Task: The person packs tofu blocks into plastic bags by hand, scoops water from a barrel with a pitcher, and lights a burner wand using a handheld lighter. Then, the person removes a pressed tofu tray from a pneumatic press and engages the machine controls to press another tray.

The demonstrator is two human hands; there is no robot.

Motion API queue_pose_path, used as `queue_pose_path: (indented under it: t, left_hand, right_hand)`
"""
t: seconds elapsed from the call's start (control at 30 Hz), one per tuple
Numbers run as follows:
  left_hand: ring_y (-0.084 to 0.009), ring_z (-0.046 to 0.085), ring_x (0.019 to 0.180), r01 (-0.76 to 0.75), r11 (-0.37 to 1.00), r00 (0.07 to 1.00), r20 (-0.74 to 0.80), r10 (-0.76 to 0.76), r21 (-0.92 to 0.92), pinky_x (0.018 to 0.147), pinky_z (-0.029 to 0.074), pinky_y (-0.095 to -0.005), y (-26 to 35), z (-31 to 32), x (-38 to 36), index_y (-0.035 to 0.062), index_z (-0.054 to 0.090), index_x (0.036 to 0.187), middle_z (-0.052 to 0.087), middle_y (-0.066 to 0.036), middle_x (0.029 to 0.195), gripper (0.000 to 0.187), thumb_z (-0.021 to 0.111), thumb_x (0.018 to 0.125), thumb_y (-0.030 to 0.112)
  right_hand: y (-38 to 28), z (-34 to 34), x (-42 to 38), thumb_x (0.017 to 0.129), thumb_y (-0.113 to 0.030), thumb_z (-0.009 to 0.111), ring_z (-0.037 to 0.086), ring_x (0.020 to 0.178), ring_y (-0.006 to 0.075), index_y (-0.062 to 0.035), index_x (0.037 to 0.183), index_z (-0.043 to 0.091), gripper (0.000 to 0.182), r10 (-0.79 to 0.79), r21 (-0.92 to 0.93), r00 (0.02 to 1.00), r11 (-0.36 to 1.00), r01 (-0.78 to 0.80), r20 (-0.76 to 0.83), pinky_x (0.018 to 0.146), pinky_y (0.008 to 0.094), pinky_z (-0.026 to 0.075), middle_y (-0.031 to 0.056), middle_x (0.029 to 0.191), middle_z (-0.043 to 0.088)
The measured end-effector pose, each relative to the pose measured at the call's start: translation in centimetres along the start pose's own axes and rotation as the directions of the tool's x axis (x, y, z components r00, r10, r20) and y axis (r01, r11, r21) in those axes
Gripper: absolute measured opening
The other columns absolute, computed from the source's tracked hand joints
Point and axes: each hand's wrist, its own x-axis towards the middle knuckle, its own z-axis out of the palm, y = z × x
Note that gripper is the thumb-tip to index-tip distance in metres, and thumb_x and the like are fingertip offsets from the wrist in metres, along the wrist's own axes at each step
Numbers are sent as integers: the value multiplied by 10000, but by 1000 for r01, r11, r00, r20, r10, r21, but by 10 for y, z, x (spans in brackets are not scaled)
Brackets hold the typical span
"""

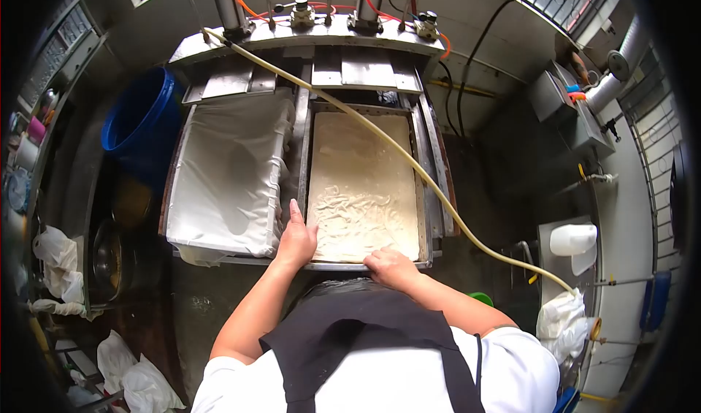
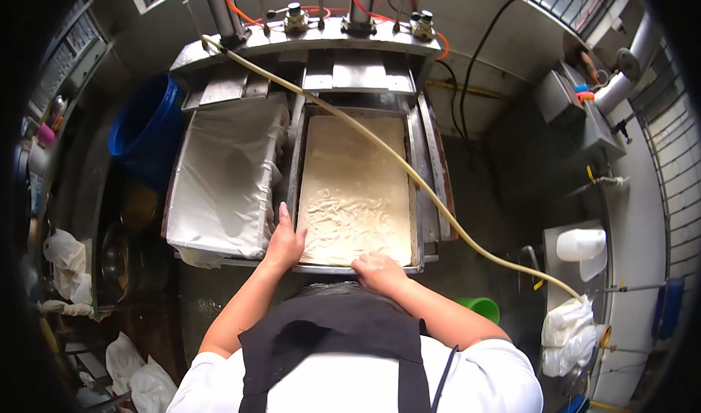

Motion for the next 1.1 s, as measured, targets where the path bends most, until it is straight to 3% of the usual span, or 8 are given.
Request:
queue_pose_path:
  t: [0.07, 0.2, 0.3, 0.37, 0.57, 0.83, 1.03, 1.1]
  left_hand:
    - [-565, 627, 1127, 123, 990, 984, 141, -113, -68, 989, 512, -547, 6, -2, 0, -111, 54, 1619, 598, -437, 1262, 894, 625, 1015, 218]
    - [-564, 653, 974, -39, 995, 999, -36, 36, -90, 885, 516, -580, -18, 18, -1, -85, 50, 1628, 656, -418, 1088, 848, 571, 992, 118]
    - [-540, 659, 917, 52, 994, 999, 20, -50, -93, 833, 507, -585, 0, 4, 2, -87, 97, 1626, 679, -377, 987, 815, 565, 999, 141]
    - [-537, 663, 911, 57, 996, 998, 19, -56, -75, 829, 508, -585, -1, 5, 4, -79, 102, 1628, 683, -368, 979, 809, 560, 1003, 153]
    - [-539, 663, 924, -1, 1000, 998, -70, 0, -19, 833, 509, -595, -8, 19, 6, -50, 129, 1631, 682, -368, 1005, 782, 554, 1008, 154]
    - [-549, 657, 940, 36, 999, 996, -77, -36, -4, 862, 505, -610, -7, 21, 8, -15, 133, 1644, 684, -363, 1039, 776, 547, 1013, 167]
    - [-543, 585, 1225, 131, 988, 991, 28, -134, 80, 1001, 489, -591, 9, 17, 9, -30, 119, 1648, 516, -395, 1436, 847, 609, 1005, 223]
    - [-520, 350, 1491, 62, 875, 998, -55, -41, 481, 1155, 371, -612, 16, 17, 11, -48, 99, 1650, 274, -370, 1641, 929, 660, 994, 293]
  right_hand:
    - [-1, 1, -11, 834, -384, 792, 665, 940, 317, -105, 910, 633, 330, 50, 28, 999, 998, -49, -8, 846, 445, 538, 84, 910, 667]
    - [-11, -12, -32, 871, -577, 753, 658, 951, 338, -89, 968, 679, 503, 232, 75, 965, 972, -224, -120, 848, 489, 509, 95, 948, 687]
    - [18, -12, -35, 942, -500, 729, 643, 1217, 402, -52, 1202, 701, 518, 441, 210, 869, 892, -399, -222, 1045, 480, 509, 191, 1239, 711]
    - [46, -11, -21, 960, -481, 714, 494, 1428, 439, -78, 1486, 549, 683, 504, 183, 845, 861, -475, -179, 1185, 497, 415, 219, 1531, 543]
    - [57, -25, 78, 948, -622, 653, 131, 1606, 474, -188, 1705, 181, 992, 497, -135, 848, 867, -479, 185, 1273, 624, 196, 144, 1772, 137]
    - [61, -14, 84, 944, -649, 621, 94, 1602, 510, -185, 1703, 200, 984, 419, -123, 886, 907, -402, 197, 1252, 700, 142, 137, 1776, 127]
    - [63, -25, 87, 925, -648, 648, 154, 1579, 539, -172, 1688, 251, 983, 402, -110, 872, 916, -387, 279, 1232, 715, 192, 143, 1759, 198]
    - [68, -30, 90, 902, -638, 690, 181, 1566, 552, -155, 1680, 268, 1009, 371, -76, 874, 927, -367, 314, 1227, 704, 228, 172, 1748, 216]
